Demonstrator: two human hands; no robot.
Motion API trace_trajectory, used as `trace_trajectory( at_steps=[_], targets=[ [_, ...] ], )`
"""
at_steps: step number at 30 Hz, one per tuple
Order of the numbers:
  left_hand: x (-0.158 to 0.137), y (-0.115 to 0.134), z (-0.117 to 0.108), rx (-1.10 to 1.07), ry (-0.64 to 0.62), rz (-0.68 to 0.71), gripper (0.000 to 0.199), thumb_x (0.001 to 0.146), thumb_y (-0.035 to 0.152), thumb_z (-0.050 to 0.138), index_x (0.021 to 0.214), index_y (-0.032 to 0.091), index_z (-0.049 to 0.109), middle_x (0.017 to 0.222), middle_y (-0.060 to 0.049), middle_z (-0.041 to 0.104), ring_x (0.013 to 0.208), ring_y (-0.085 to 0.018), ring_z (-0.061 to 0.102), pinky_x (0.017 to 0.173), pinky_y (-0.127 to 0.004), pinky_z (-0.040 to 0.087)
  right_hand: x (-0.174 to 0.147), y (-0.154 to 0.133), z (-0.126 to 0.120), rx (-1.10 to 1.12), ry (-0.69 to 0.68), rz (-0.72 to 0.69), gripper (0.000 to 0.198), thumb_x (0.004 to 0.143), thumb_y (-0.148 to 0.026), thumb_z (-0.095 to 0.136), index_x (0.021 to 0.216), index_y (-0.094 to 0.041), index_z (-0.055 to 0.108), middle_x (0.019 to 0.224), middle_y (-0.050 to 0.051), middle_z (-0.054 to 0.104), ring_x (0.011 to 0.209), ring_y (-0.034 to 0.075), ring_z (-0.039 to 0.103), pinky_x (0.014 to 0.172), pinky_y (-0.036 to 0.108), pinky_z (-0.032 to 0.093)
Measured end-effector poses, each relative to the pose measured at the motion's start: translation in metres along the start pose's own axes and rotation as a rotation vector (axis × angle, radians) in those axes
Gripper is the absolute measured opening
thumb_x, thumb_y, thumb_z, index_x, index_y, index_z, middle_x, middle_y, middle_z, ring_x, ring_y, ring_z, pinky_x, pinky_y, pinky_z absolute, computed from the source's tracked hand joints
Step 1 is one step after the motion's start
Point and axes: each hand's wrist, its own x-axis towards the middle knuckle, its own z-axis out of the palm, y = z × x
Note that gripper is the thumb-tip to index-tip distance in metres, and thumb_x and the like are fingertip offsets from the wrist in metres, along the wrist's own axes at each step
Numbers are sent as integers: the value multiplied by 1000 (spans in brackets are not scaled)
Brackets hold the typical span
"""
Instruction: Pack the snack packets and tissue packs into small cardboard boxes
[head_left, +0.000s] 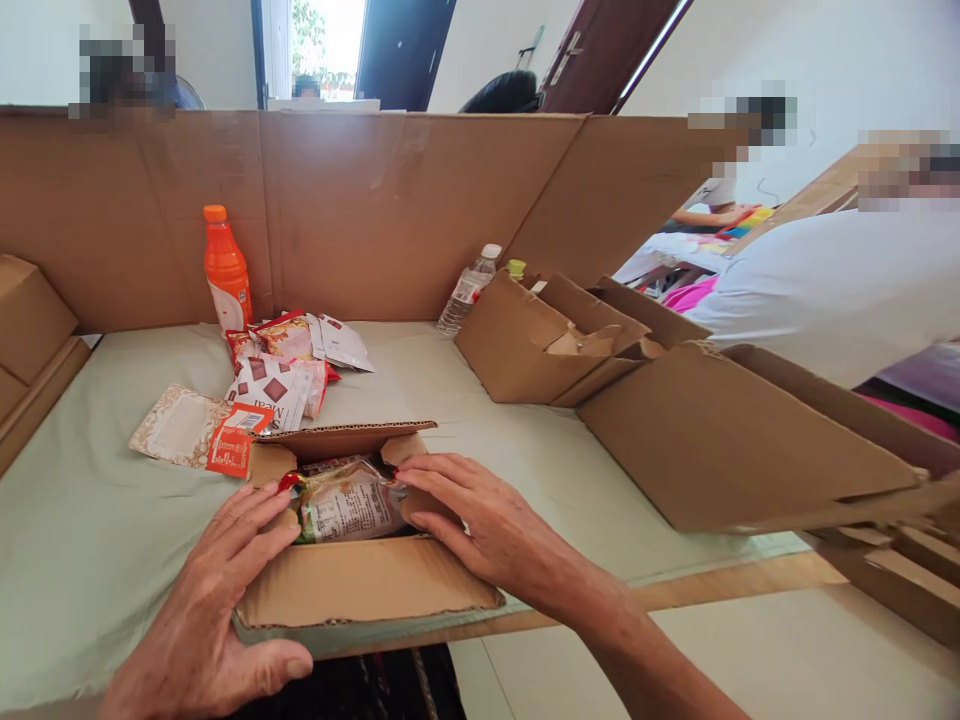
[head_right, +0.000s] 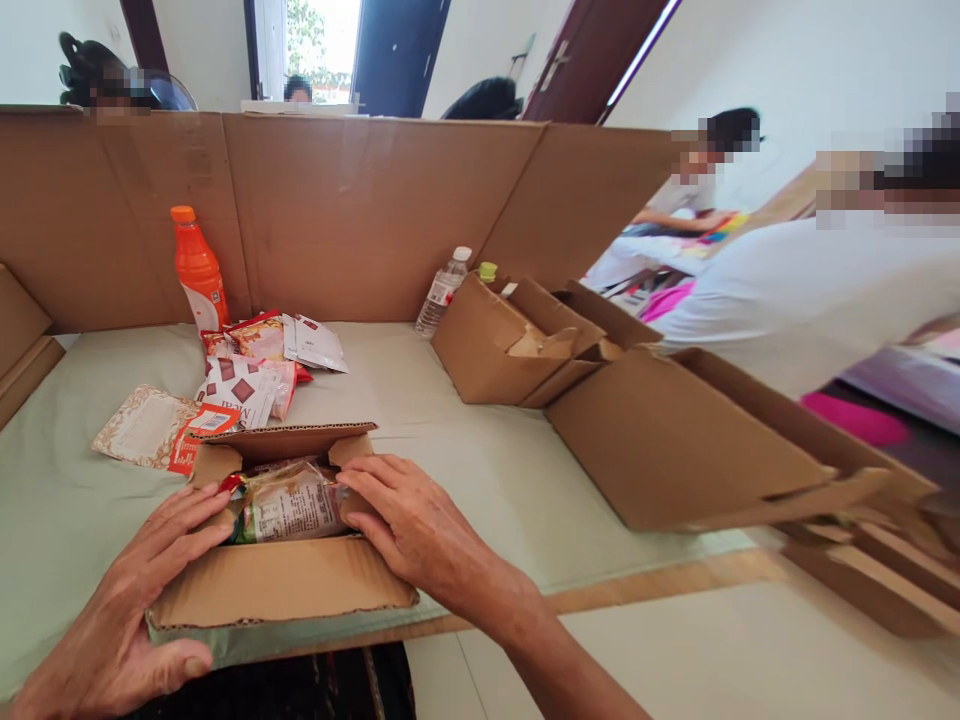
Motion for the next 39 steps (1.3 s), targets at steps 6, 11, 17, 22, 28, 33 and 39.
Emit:
trace_trajectory(
  at_steps=[6,11,17,22,28,33,39],
  targets=[
    [1,-6,3,-57,27,-2,46,96,33,55,141,22,51,148,-14,57,143,-30,49,113,-58,47,-1,5,-5,100,53,10,27,98,-19,54,121,-22,67,130,13,69,121,26,66,99,42,59],
    [7,-5,13,-122,213,-120,33,99,32,57,131,27,58,126,-6,74,126,-23,65,110,-45,53,-12,23,-12,384,64,55,35,102,-18,47,131,-30,64,142,7,64,134,22,59,110,41,52],
    [10,3,26,-153,360,-384,58,99,34,60,152,25,37,124,-7,73,117,-20,70,100,-34,58,-27,34,-11,647,17,148,41,99,-35,57,141,-34,59,151,9,56,142,28,50,113,48,49],
    [17,5,26,6,388,-301,50,97,27,61,145,23,48,150,-13,53,137,-23,55,111,-39,51,-19,27,1,440,111,167,41,97,-29,62,137,-31,62,145,9,61,137,26,56,112,46,49],
    [18,9,34,66,370,-246,23,98,14,55,116,24,65,159,-11,39,139,-27,50,105,-46,53,-10,16,13,151,129,53,30,100,-20,50,119,-23,74,142,13,63,133,27,59,108,47,54],
    [17,7,37,45,345,-208,22,98,12,54,113,23,64,159,-13,38,141,-29,46,107,-51,50,-5,12,8,59,159,80,37,99,-20,52,133,-27,64,151,13,54,138,29,54,109,52,52],
    [14,5,38,13,335,-229,24,98,12,54,116,25,64,161,-11,34,145,-30,42,109,-54,49,23,11,10,-148,367,98,47,95,-21,60,141,-25,53,157,18,46,140,36,49,109,60,45]
  ],
)
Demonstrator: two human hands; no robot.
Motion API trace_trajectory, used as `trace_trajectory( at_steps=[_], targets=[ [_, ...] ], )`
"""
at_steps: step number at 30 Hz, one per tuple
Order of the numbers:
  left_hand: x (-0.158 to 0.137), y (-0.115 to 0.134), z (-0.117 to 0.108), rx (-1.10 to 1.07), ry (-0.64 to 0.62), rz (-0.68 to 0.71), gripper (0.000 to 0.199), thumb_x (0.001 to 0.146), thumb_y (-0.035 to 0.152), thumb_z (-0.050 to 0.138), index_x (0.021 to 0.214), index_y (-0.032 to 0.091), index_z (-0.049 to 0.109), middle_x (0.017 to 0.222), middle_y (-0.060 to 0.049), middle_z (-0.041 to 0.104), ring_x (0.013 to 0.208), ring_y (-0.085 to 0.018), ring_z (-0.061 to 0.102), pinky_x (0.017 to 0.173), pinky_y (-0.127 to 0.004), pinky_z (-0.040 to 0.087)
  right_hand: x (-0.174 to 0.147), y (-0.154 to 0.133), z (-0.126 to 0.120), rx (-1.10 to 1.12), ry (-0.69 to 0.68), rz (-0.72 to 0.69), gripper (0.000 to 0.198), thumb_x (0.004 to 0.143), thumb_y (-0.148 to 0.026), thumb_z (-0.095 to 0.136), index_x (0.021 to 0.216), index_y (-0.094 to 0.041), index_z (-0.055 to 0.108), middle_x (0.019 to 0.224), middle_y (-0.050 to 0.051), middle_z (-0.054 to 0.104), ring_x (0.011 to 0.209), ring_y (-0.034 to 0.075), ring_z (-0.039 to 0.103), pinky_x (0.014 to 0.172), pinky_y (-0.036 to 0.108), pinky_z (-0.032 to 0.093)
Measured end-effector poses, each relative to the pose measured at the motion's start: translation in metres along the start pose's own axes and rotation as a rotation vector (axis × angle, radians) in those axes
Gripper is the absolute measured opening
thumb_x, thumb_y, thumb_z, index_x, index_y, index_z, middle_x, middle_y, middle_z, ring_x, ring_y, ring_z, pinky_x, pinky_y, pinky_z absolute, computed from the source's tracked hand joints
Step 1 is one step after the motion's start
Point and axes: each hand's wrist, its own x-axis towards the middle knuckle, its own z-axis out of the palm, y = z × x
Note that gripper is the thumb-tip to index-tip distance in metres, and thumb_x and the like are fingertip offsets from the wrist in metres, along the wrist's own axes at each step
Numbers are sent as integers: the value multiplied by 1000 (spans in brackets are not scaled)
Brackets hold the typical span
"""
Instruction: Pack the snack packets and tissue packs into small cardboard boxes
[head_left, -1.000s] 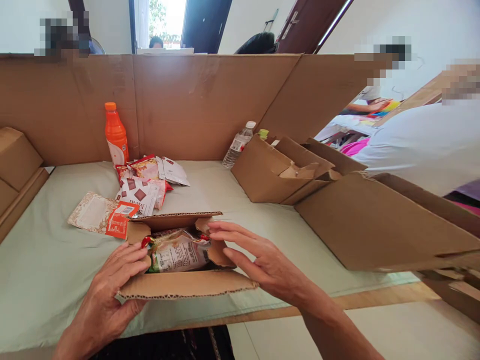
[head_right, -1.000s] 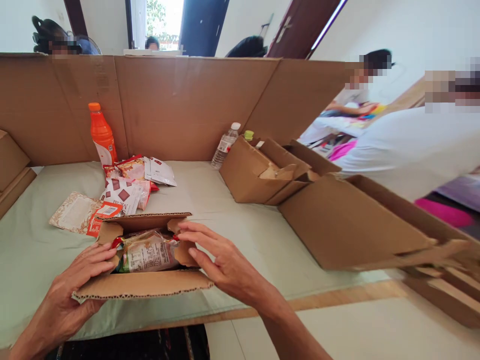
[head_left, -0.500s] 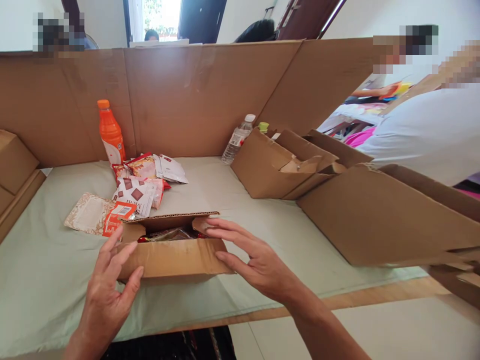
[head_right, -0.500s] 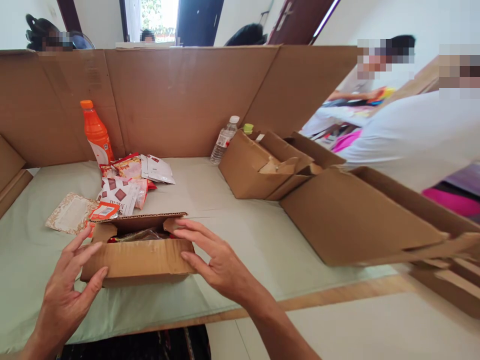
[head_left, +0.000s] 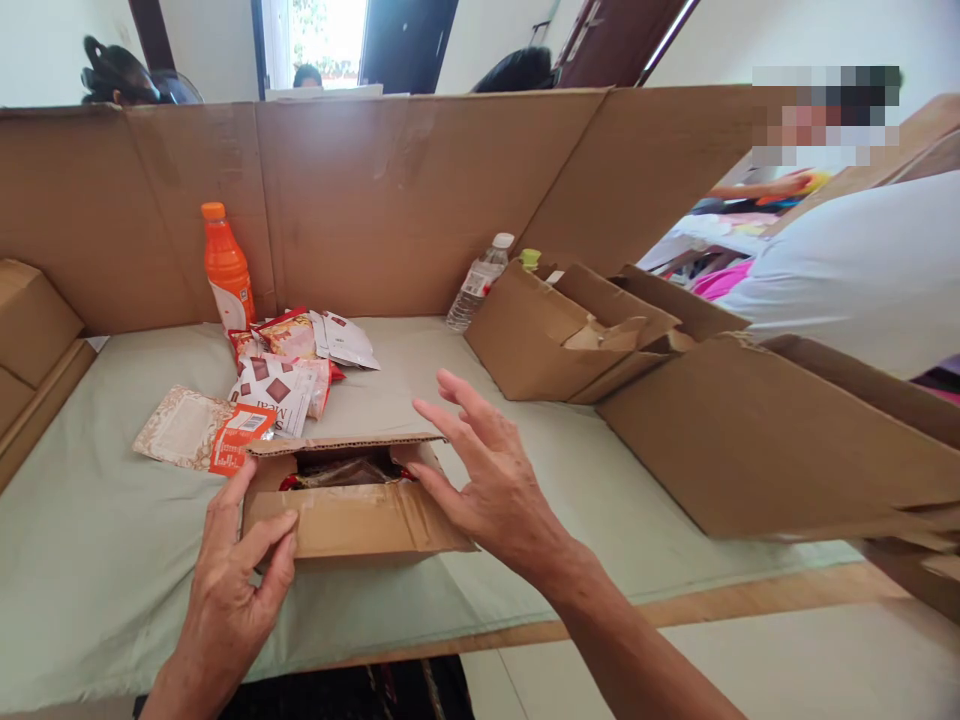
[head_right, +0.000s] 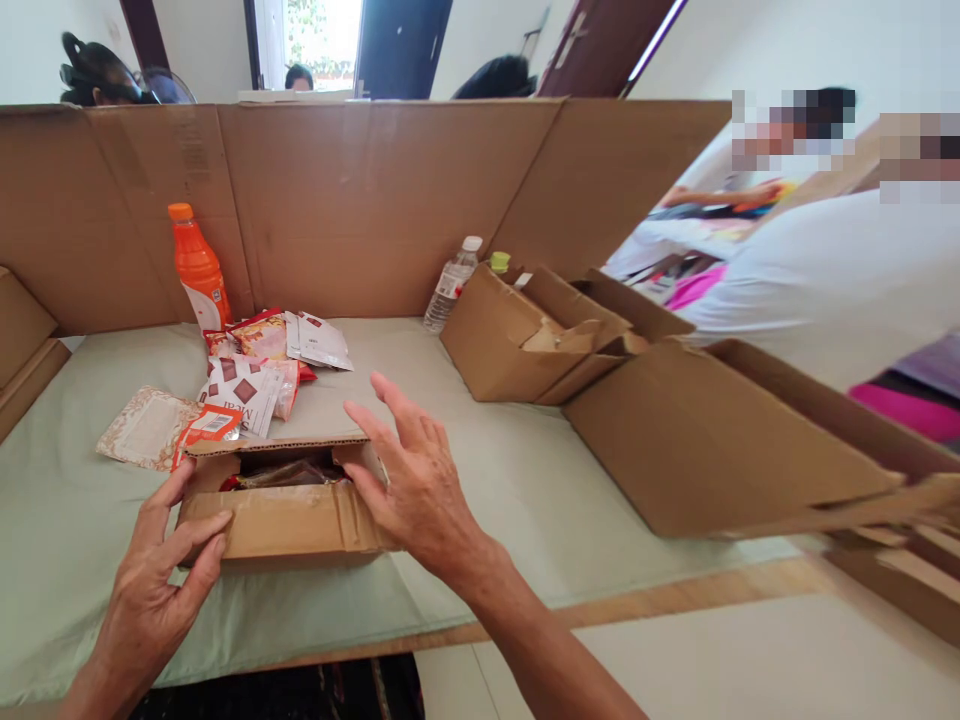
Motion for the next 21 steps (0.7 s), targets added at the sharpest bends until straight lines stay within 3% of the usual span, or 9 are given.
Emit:
trace_trajectory(
  at_steps=[3,5,11,16,21],
  targets=[
    [-3,1,1,-7,5,-21,26,98,12,55,118,26,64,165,-10,28,146,-30,40,110,-54,48,6,-3,6,57,-91,-76,30,96,-25,60,125,-22,65,135,15,68,131,36,58,102,57,48],
    [-4,2,1,-5,7,-47,26,99,13,54,120,25,64,166,-10,25,147,-30,40,110,-53,48,5,-5,5,149,-196,-126,27,98,-30,57,121,-20,68,125,13,73,124,32,63,100,55,50],
    [-5,0,0,27,1,-28,24,99,17,54,122,22,62,157,-13,39,141,-28,46,107,-51,52,-3,-8,-6,192,-383,-100,39,103,-31,47,137,-21,63,142,11,64,132,30,59,106,56,47],
    [-6,-3,2,17,26,-1,24,99,14,54,119,21,63,156,-14,40,140,-28,46,107,-50,52,-6,-10,-4,146,-395,-99,41,102,-31,49,139,-20,63,144,11,62,134,31,57,108,59,47],
    [-3,-4,2,43,33,35,22,98,14,54,116,21,65,141,-12,56,137,-29,50,106,-50,52,-5,-11,-1,124,-399,-98,40,101,-30,52,138,-21,64,143,12,63,132,31,58,107,59,47]
  ],
)
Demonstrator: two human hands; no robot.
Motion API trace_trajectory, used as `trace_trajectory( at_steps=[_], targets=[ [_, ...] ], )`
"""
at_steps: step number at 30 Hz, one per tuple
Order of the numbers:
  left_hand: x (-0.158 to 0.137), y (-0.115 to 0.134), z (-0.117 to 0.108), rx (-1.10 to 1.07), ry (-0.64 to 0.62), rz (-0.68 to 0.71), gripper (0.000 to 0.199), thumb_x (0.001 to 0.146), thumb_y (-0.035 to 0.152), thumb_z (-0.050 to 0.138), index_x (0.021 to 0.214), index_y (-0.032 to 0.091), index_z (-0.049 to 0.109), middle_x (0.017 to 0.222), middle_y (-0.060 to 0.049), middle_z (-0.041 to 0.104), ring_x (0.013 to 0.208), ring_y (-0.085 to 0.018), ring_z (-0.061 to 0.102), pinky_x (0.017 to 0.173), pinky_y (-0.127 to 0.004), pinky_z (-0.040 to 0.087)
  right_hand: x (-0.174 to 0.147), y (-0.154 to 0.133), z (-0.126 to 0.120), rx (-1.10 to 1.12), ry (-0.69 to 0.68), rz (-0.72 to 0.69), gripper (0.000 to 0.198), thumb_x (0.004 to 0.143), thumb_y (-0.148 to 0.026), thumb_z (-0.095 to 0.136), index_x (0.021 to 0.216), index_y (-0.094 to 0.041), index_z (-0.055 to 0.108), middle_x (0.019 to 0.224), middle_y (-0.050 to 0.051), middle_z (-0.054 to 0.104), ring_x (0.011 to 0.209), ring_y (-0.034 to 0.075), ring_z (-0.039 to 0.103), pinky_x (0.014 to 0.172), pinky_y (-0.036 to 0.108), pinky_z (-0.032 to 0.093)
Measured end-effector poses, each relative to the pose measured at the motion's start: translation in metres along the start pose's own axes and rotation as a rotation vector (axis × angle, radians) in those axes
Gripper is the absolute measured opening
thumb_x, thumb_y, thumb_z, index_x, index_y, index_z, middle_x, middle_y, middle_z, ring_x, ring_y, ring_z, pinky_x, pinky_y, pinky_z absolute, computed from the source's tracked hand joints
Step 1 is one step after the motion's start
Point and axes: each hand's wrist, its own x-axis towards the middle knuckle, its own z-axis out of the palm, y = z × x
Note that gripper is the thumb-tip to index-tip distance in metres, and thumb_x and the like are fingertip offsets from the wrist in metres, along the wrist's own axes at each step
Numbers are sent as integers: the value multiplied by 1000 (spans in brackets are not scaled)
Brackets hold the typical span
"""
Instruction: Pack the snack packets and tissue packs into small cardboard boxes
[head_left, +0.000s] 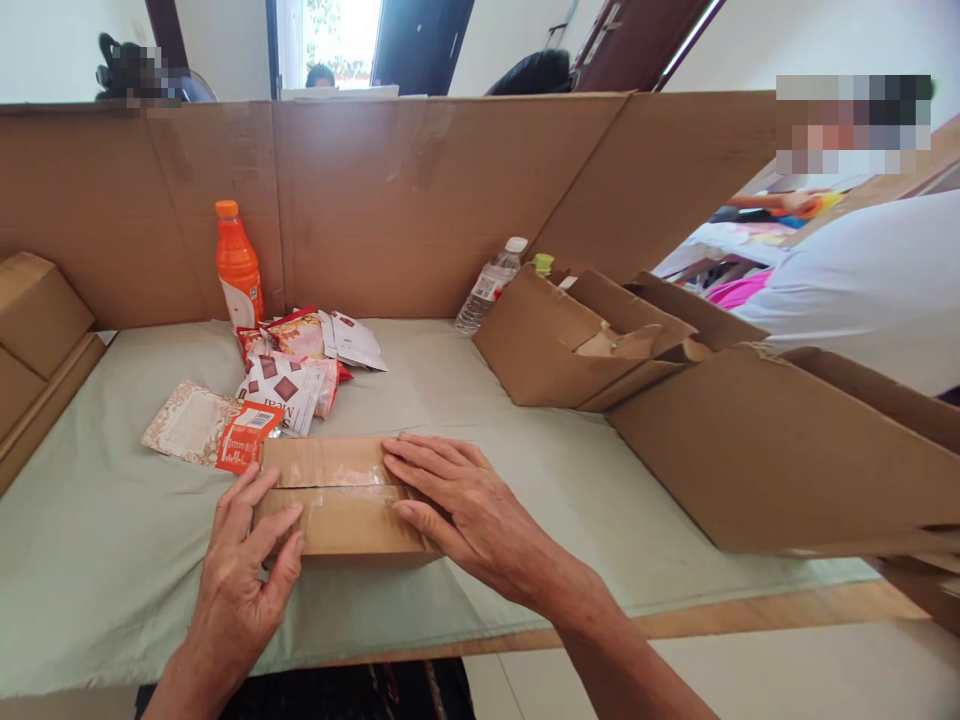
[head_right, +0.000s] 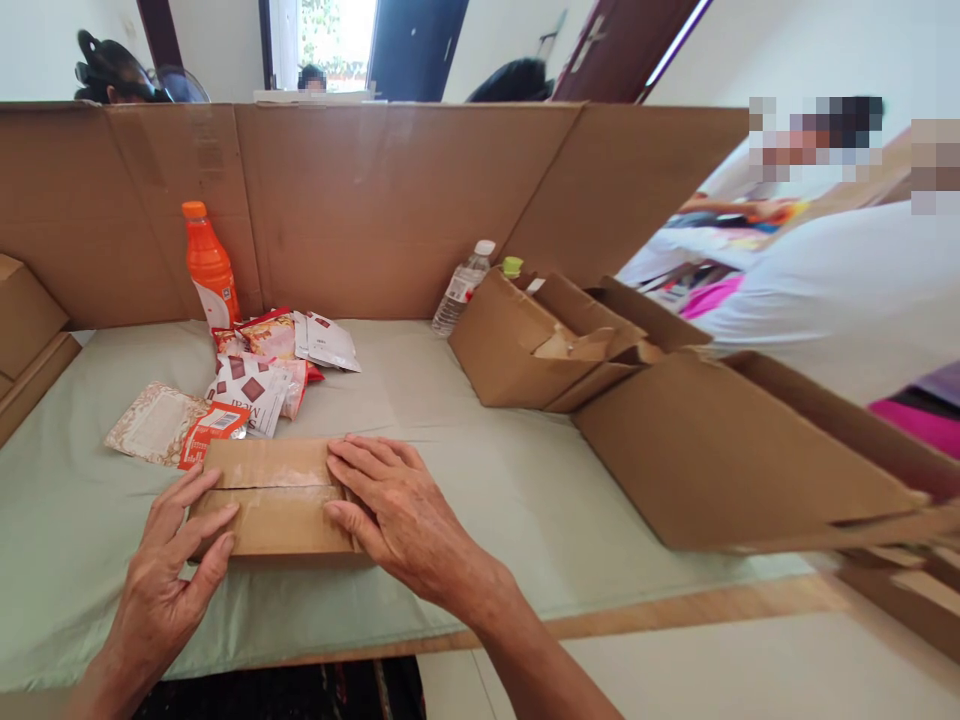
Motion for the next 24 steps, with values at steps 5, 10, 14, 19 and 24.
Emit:
trace_trajectory(
  at_steps=[5,10,14,19,24],
  targets=[
    [5,-1,-2,59,-46,40,31,99,16,51,129,19,60,137,-12,62,138,-30,48,107,-49,51,1,-2,1,-14,5,3,39,100,-30,54,135,-19,66,142,13,64,132,32,58,107,58,48],
    [13,-1,-4,65,-59,66,30,97,15,53,125,21,63,128,-9,69,135,-31,50,106,-51,50,-2,2,10,58,112,7,34,101,-29,50,129,-23,69,137,11,67,129,30,61,105,57,49],
    [15,-4,-2,8,-11,38,28,96,15,55,121,25,65,119,-6,72,125,-27,58,104,-47,53,-11,10,20,156,225,50,31,102,-27,50,123,-25,72,132,10,71,130,29,61,106,55,49],
    [5,-6,-1,10,-1,-52,33,99,20,52,131,25,60,137,-10,60,132,-27,55,107,-47,52,-36,19,21,220,154,131,51,96,-50,59,141,-26,60,162,15,40,146,35,43,112,58,45],
    [-3,-12,-9,-3,-172,-62,46,98,29,55,144,24,50,161,-17,39,142,-32,49,110,-51,50,-52,28,18,256,-45,159,93,81,-71,69,158,-28,37,171,17,15,152,39,30,110,56,46]
  ],
)
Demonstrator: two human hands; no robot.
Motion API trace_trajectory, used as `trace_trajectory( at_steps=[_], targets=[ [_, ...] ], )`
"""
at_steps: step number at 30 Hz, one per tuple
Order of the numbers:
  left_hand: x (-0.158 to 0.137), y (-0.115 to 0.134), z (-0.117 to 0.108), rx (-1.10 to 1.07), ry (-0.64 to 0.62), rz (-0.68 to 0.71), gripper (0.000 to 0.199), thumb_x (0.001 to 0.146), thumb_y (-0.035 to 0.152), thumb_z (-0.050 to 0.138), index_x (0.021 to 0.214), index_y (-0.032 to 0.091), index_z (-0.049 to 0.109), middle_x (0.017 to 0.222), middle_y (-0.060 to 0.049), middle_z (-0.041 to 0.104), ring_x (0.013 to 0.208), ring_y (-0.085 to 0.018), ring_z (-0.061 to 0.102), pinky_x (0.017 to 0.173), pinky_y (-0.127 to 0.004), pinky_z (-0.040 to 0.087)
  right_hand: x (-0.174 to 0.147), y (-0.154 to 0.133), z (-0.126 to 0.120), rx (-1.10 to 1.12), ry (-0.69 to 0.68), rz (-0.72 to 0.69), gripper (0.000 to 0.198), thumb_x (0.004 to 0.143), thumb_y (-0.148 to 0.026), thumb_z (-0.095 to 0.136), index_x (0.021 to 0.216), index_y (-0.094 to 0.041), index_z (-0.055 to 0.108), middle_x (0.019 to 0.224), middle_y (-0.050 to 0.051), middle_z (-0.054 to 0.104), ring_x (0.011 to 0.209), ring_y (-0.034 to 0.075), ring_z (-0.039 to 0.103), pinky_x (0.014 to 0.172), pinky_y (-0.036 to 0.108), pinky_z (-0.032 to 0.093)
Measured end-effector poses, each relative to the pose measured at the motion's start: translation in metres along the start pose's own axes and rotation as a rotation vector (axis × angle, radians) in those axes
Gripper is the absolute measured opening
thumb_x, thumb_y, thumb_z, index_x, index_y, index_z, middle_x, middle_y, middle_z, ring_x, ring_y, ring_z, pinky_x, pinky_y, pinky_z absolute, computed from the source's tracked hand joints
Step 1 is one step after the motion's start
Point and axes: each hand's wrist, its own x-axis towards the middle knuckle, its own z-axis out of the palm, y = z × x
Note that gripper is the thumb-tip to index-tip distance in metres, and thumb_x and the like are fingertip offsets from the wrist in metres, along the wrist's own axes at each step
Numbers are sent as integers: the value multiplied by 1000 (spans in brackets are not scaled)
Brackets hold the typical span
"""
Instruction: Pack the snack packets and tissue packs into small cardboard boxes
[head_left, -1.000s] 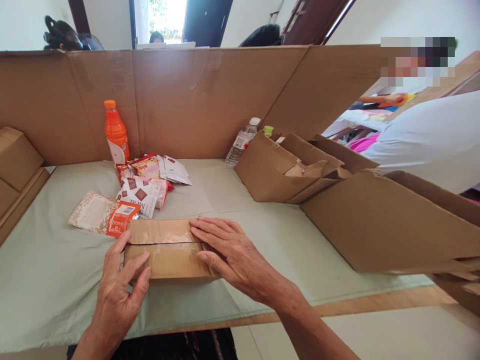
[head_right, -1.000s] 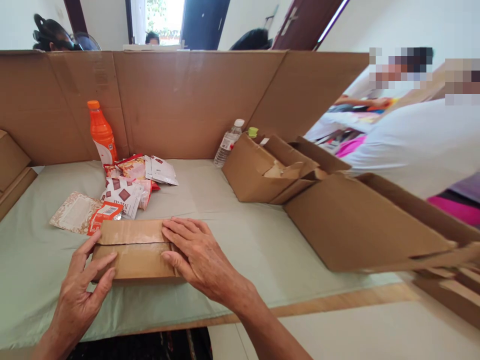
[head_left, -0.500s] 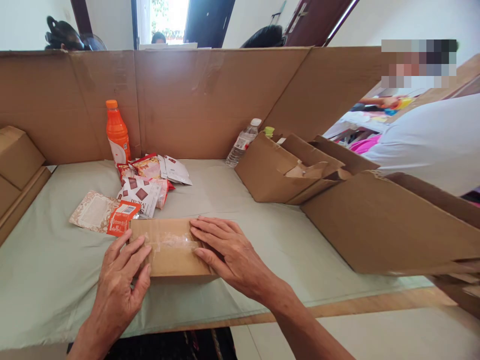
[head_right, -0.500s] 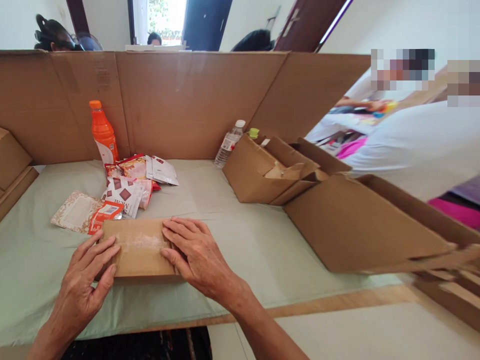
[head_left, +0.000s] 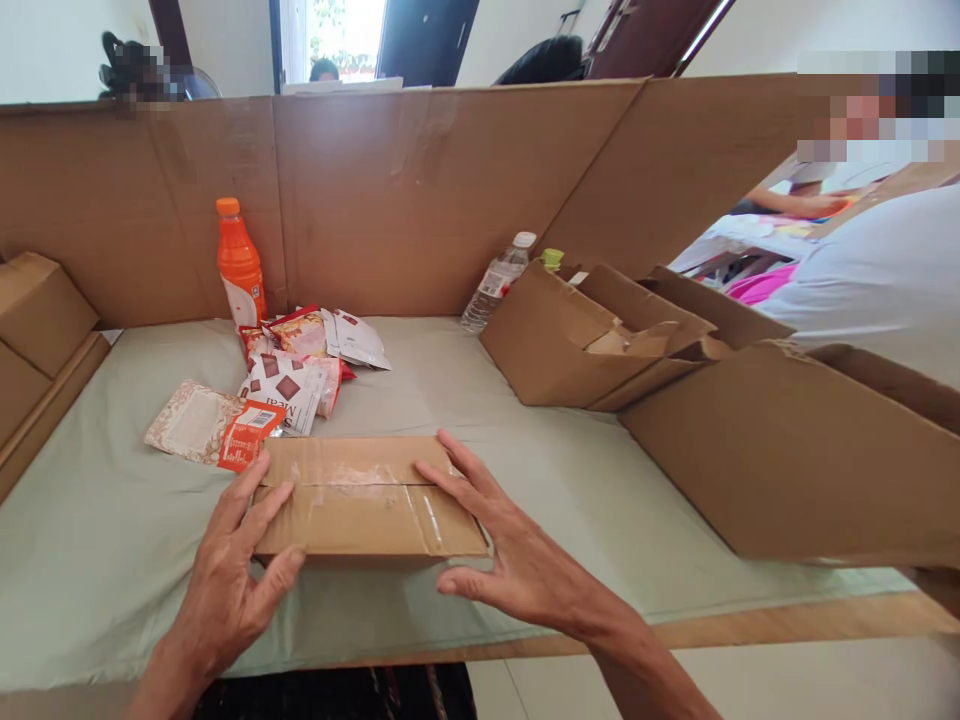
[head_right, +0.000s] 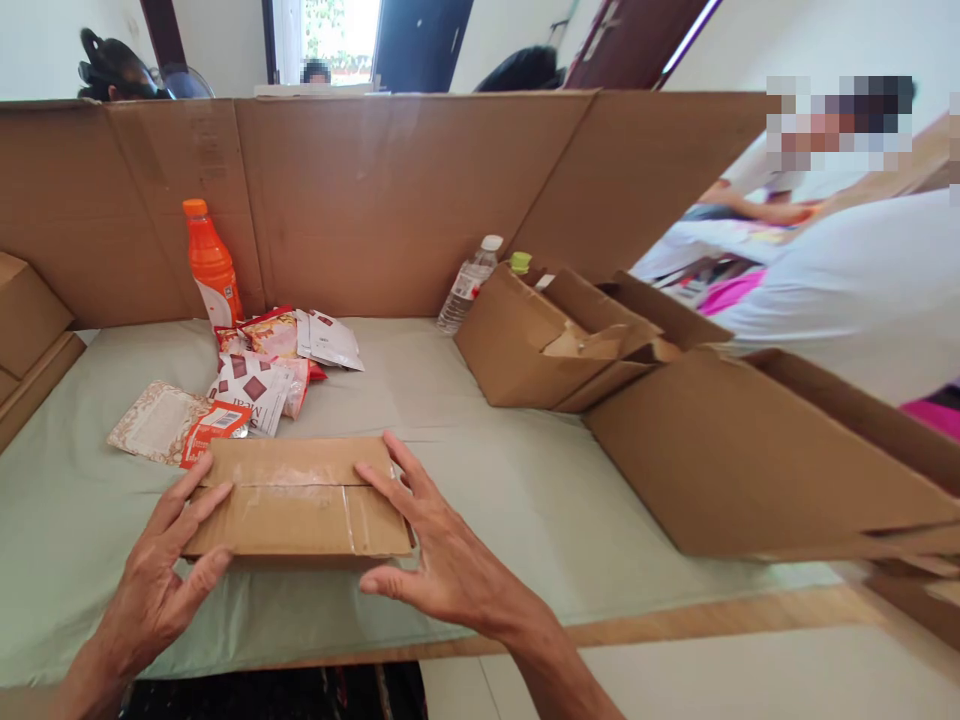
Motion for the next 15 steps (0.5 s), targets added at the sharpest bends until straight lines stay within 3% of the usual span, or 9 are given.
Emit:
trace_trajectory(
  at_steps=[3,6,11,15],
  targets=[
    [-1,-2,-6,8,-106,12,63,91,28,64,150,23,44,163,-19,36,143,-35,49,109,-50,53,-1,7,0,-28,-34,37,86,86,-62,70,158,-29,38,168,19,23,150,38,34,108,54,49],
    [-3,0,-9,15,-122,12,68,85,15,66,149,25,44,161,-18,40,142,-32,50,109,-48,53,-2,15,0,-64,-3,13,79,87,-55,71,156,-30,43,163,19,36,144,38,45,102,51,55],
    [-14,4,-5,-13,-13,88,61,87,14,68,145,19,49,156,-23,46,138,-28,56,106,-42,56,-8,21,-1,-152,87,-100,71,86,-51,72,151,-35,50,157,14,47,133,40,57,93,51,61],
    [-24,4,-10,-18,110,131,50,93,21,65,141,15,52,149,-23,54,136,-25,57,107,-37,55,-4,5,-6,-150,158,-139,69,86,-46,71,151,-39,50,160,8,45,132,39,58,96,48,60]
  ],
)
